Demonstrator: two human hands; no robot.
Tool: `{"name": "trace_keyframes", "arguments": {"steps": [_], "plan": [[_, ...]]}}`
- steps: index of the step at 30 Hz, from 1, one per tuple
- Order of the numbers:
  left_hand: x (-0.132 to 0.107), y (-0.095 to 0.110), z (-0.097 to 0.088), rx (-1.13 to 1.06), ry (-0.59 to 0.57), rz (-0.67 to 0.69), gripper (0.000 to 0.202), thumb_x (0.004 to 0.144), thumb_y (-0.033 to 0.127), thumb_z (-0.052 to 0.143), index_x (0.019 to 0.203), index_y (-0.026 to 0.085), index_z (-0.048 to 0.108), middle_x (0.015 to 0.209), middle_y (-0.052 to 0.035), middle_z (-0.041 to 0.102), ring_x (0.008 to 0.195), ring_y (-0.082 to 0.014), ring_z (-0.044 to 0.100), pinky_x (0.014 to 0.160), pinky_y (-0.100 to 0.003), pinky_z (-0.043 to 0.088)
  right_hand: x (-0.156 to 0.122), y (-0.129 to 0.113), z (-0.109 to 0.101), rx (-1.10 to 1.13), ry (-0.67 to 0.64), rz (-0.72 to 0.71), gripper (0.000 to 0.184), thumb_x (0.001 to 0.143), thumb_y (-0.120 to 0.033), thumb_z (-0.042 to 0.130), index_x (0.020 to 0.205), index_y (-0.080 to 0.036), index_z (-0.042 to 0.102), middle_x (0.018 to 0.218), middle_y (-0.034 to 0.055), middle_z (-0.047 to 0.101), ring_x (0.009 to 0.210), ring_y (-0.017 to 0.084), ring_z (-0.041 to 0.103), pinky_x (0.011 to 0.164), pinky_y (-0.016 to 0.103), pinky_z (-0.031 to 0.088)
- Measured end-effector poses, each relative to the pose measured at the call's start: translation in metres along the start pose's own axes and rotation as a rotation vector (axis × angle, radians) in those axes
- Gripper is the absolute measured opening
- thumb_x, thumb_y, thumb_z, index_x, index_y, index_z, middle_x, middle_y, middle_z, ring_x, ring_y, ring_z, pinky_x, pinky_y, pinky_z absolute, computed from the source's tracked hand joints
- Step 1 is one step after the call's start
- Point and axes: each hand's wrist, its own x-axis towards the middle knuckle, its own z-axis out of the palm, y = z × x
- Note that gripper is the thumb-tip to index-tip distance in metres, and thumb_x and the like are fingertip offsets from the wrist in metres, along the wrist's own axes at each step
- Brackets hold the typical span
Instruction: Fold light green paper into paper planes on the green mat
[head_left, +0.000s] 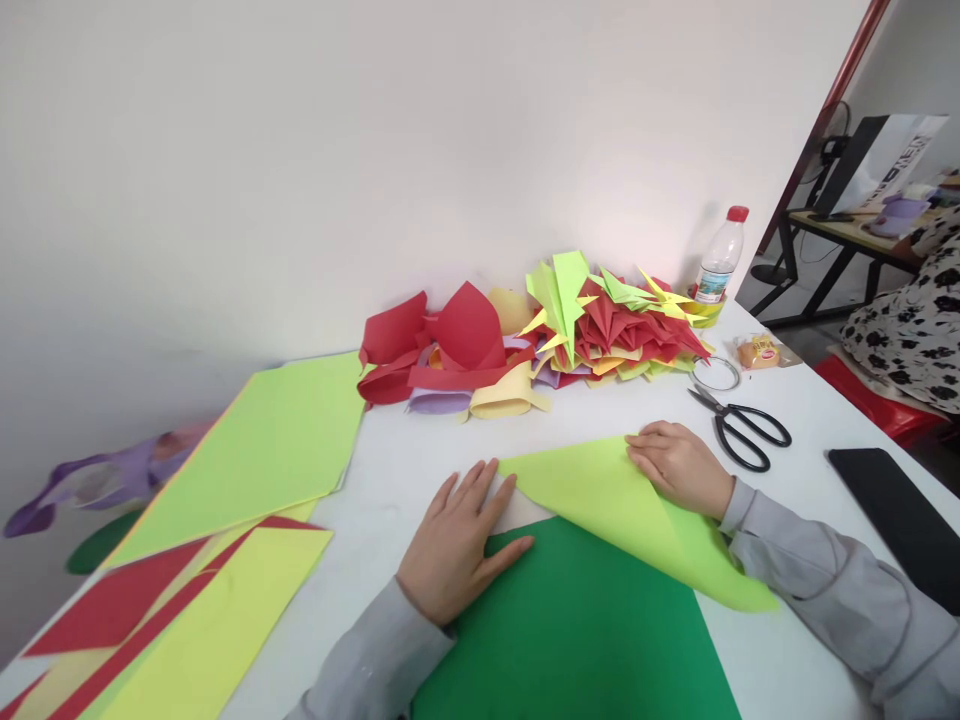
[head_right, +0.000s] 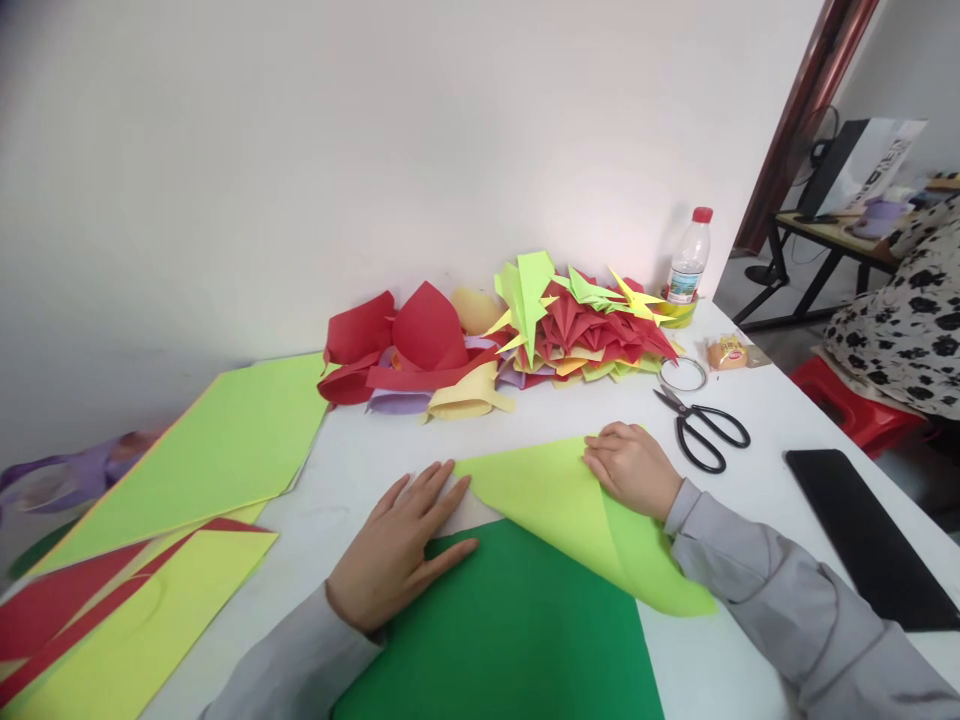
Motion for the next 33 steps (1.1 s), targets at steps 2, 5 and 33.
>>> {"name": "trace_keyframes", "arguments": {"steps": [2, 5, 33], "plan": [[-0.001, 0.0, -0.001, -0.037, -0.02, 0.007, 0.06, 0.087, 0.058, 0.046, 0.137, 0.024, 0.049, 0.145, -0.0187, 0.044, 0.134, -0.0364, 0.04, 0.103, -0.055, 0.038, 0.0, 0.0, 0.0, 0.012, 0.009, 0.012, 0.032, 0.098, -0.028, 0.044, 0.099, -0.016, 0.073, 0.102, 0.01, 0.074, 0.095, 0.023, 0.062, 0.082, 0.04, 0.051], [-0.004, -0.001, 0.001, -0.105, -0.041, 0.034, 0.055, 0.085, 0.054, 0.052, 0.136, 0.034, 0.049, 0.151, -0.0146, 0.037, 0.137, -0.0398, 0.033, 0.103, -0.06, 0.036, 0.0, 0.0, 0.0, 0.014, 0.013, 0.023, 0.033, 0.098, -0.029, 0.043, 0.1, -0.016, 0.073, 0.102, 0.0102, 0.074, 0.095, 0.024, 0.062, 0.08, 0.039, 0.051], [0.004, -0.007, -0.005, -0.027, 0.033, -0.214, 0.05, 0.091, 0.046, 0.038, 0.125, 0.013, 0.055, 0.125, -0.0175, 0.061, 0.115, -0.0318, 0.056, 0.105, -0.065, 0.027, -0.001, 0.001, -0.002, 0.012, -0.019, 0.003, 0.031, 0.097, -0.027, 0.045, 0.096, -0.018, 0.074, 0.106, 0.007, 0.073, 0.098, 0.025, 0.062, 0.079, 0.04, 0.05]]}}
